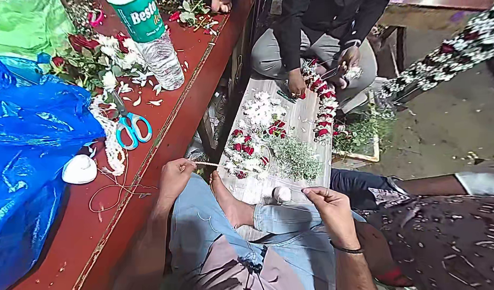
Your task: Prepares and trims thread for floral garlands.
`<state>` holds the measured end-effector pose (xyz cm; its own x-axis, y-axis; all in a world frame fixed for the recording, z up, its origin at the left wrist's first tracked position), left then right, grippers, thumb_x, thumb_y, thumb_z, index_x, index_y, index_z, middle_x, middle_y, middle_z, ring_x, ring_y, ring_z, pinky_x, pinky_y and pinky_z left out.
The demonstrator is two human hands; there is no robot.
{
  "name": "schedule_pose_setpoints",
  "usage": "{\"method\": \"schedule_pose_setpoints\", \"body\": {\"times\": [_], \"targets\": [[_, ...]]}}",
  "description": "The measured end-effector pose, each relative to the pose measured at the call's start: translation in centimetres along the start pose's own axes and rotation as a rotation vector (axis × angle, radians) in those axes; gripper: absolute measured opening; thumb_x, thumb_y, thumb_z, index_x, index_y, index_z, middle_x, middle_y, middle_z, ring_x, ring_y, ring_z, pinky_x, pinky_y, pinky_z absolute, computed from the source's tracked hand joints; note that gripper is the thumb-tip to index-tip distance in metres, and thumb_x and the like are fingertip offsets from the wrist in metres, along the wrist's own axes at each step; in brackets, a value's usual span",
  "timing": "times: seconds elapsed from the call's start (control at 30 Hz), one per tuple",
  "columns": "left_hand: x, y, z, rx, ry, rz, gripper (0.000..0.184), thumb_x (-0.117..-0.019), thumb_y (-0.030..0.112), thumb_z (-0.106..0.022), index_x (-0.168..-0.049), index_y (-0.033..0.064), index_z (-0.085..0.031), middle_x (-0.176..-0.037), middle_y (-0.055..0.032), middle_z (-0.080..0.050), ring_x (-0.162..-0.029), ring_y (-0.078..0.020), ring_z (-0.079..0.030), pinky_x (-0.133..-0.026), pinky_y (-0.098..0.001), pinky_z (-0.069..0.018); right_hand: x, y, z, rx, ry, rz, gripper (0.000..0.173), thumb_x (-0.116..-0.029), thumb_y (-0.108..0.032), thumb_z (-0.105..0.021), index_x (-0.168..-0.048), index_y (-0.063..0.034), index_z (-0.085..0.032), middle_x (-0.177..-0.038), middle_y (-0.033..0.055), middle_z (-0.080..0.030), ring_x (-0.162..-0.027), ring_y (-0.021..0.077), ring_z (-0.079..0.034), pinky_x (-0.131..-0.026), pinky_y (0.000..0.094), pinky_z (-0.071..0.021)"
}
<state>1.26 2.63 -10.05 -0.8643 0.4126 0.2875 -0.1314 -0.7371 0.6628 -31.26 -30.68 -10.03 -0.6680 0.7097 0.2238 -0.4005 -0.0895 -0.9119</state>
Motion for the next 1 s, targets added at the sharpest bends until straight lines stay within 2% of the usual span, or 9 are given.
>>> {"method": "schedule_pose_setpoints", "body": {"times": [0.2, 0.3, 0.5, 0.57, 0.7, 0.77, 0.83, 0.93, 1.0], "targets": [[0.9, 0.5, 0.8, -0.009, 0.051, -0.068, 0.015, -0.0958, 0.028, -0.07, -0.093, 0.0158, -0.078, -0.075, 0.0021, -0.068, -0.067, -0.0088, -0.059, -0.067, -0.0383, -0.05, -0.7, 2.4, 3.6, -0.121, 0.085, -0.064, 0.01, -0.0932, -0.012, -0.071, -0.088, -0.0052, -0.077, -0.065, -0.0002, -0.065, -0.047, 0.0056, -0.047, -0.044, 0.0219, -0.0383], [1.3, 0.7, 0.8, 0.024, 0.091, -0.081, 0.014, -0.0955, 0.027, -0.07, -0.093, 0.0165, -0.078, -0.07, 0.005, -0.064, -0.059, -0.0051, -0.053, -0.06, -0.0308, -0.0462, -0.9, 3.3, 3.8, -0.223, 0.129, -0.09, 0.01, -0.091, -0.009, -0.071, -0.082, -0.0071, -0.075, -0.057, -0.002, -0.058, -0.042, 0.0049, -0.04, -0.039, 0.0223, -0.0339], [1.5, 0.1, 0.5, 0.122, 0.108, -0.09, 0.012, -0.0948, 0.025, -0.071, -0.093, 0.0145, -0.077, -0.067, 0.006, -0.064, -0.056, -0.0032, -0.052, -0.057, -0.0265, -0.0455, -0.8, 4.1, 2.9, -0.332, 0.042, -0.069, 0.008, -0.0889, -0.009, -0.073, -0.082, -0.0088, -0.076, -0.053, -0.0037, -0.053, -0.04, 0.0037, -0.038, -0.038, 0.0218, -0.0322], [1.5, 0.1, 0.4, 0.254, 0.054, -0.013, 0.012, -0.0963, 0.021, -0.07, -0.094, 0.0112, -0.075, -0.067, 0.0048, -0.064, -0.056, -0.0035, -0.053, -0.057, -0.0243, -0.046, -0.9, 4.1, 2.7, -0.312, 0.03, -0.063, 0.007, -0.0891, -0.009, -0.073, -0.082, -0.0081, -0.076, -0.053, -0.0033, -0.054, -0.04, 0.0035, -0.039, -0.038, 0.0213, -0.0333], [2.2, 2.0, -1.2, 0.706, -0.085, 0.145, 0.017, -0.1028, 0.013, -0.059, -0.091, 0.0053, -0.067, -0.061, 0.0037, -0.05, -0.049, -0.0042, -0.04, -0.046, -0.0193, -0.0327, -0.3, 1.0, 0.3, -0.252, -0.042, -0.075, 0.01, -0.0915, -0.012, -0.071, -0.082, -0.0103, -0.074, -0.054, -0.0057, -0.053, -0.042, 0.0022, -0.038, -0.04, 0.0205, -0.0321], [2.8, 3.8, -2.6, 0.799, -0.161, 0.12, 0.019, -0.104, 0.011, -0.053, -0.094, 0.0015, -0.067, -0.067, -0.0015, -0.06, -0.053, -0.0065, -0.049, -0.05, -0.0212, -0.0403, 0.3, -1.3, -2.4, -0.221, -0.175, -0.045, 0.01, -0.093, -0.014, -0.069, -0.084, -0.011, -0.073, -0.059, -0.0063, -0.057, -0.046, 0.0016, -0.041, -0.043, 0.0204, -0.0345], [3.6, 5.9, -4.6, 0.819, -0.315, 0.037, 0.024, -0.1037, 0.012, -0.048, -0.1, -0.0007, -0.069, -0.086, -0.0084, -0.072, -0.064, -0.0103, -0.06, -0.061, -0.027, -0.0511, 0.7, -3.6, -5.9, -0.183, -0.335, -0.02, 0.011, -0.0938, -0.016, -0.069, -0.084, -0.0116, -0.071, -0.063, -0.0078, -0.059, -0.051, 0.0009, -0.046, -0.048, 0.0206, -0.0375], [5.2, 8.1, -8.1, 0.814, -0.585, -0.088, 0.026, -0.1036, 0.014, -0.046, -0.104, -0.0005, -0.067, -0.112, -0.011, -0.075, -0.072, -0.0108, -0.067, -0.066, -0.0293, -0.0553, 0.8, -5.5, -10.6, -0.21, -0.535, -0.048, 0.014, -0.0969, -0.016, -0.065, -0.088, -0.0085, -0.074, -0.061, -0.0087, -0.055, -0.051, 0.0002, -0.043, -0.048, 0.0206, -0.035], [6.1, 8.8, -9.9, 0.819, -0.682, -0.146, 0.022, -0.104, 0.015, -0.051, -0.102, -0.001, -0.065, -0.096, -0.009, -0.073, -0.073, -0.0143, -0.069, -0.067, -0.032, -0.0584, 0.6, -5.9, -12.5, -0.262, -0.576, -0.12, 0.018, -0.0987, -0.014, -0.061, -0.089, -0.0064, -0.074, -0.059, -0.0071, -0.051, -0.049, 0.0019, -0.039, -0.046, 0.0219, -0.0327]]}}
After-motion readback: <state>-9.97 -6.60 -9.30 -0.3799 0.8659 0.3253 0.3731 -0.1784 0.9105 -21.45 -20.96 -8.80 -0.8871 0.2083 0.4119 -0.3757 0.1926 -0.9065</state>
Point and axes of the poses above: each hand's wrist, its own x-axis away from the middle knuckle, its own z-axis out of the back of the hand, y = z × x, the point moved 4 cm from there along -x, towards the middle knuckle
